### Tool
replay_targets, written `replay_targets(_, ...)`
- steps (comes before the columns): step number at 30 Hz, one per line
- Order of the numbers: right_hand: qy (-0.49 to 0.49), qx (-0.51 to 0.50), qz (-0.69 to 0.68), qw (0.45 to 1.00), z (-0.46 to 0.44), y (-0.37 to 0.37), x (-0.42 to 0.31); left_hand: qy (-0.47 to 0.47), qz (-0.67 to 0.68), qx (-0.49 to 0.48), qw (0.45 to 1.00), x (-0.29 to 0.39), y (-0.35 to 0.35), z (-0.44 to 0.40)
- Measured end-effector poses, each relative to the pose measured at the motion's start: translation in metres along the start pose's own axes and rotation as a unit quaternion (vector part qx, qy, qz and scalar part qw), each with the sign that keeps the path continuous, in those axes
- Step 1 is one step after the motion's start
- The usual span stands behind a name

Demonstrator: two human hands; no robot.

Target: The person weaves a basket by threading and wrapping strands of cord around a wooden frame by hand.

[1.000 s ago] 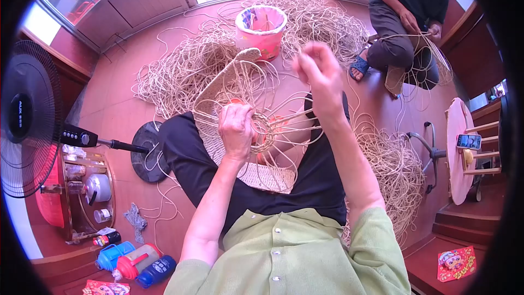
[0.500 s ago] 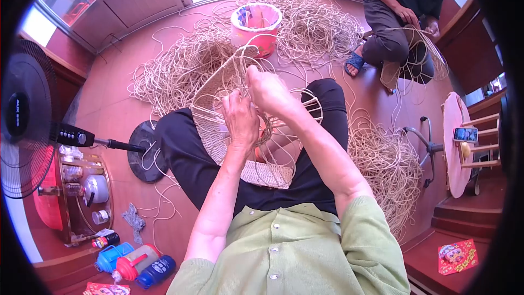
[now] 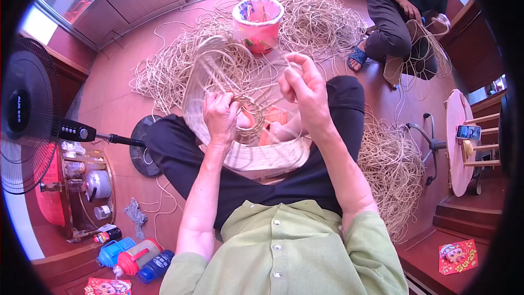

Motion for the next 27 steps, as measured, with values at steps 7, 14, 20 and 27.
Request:
replay_targets(7, -0.034, 0.001, -0.058, 0.998, 0.005, 0.011, 0.018, 0.306, 0.040, -0.022, 0.951, 0.030, -0.004, 0.057)
replay_targets(14, -0.039, 0.012, -0.101, 0.994, -0.001, 0.034, 0.044, 0.121, -0.060, 0.156, 0.979, 0.028, 0.045, 0.041)
replay_targets(20, 0.046, -0.011, -0.018, 0.999, -0.054, 0.022, 0.035, 0.127, -0.185, 0.094, 0.970, 0.036, 0.033, 0.031)
replay_targets(27, 0.013, 0.003, 0.118, 0.993, -0.073, 0.037, 0.052, 0.049, -0.130, 0.079, 0.987, 0.045, 0.025, 0.007)
Point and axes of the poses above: each hand's wrist, its own z-axis away from the middle knuckle, its own y-axis out of the back of the hand, x = y × z, the point moved 3 cm from there along -z, towards the middle knuckle, and after that the axes turned 6 degrees about y, right-handed, at the moved point
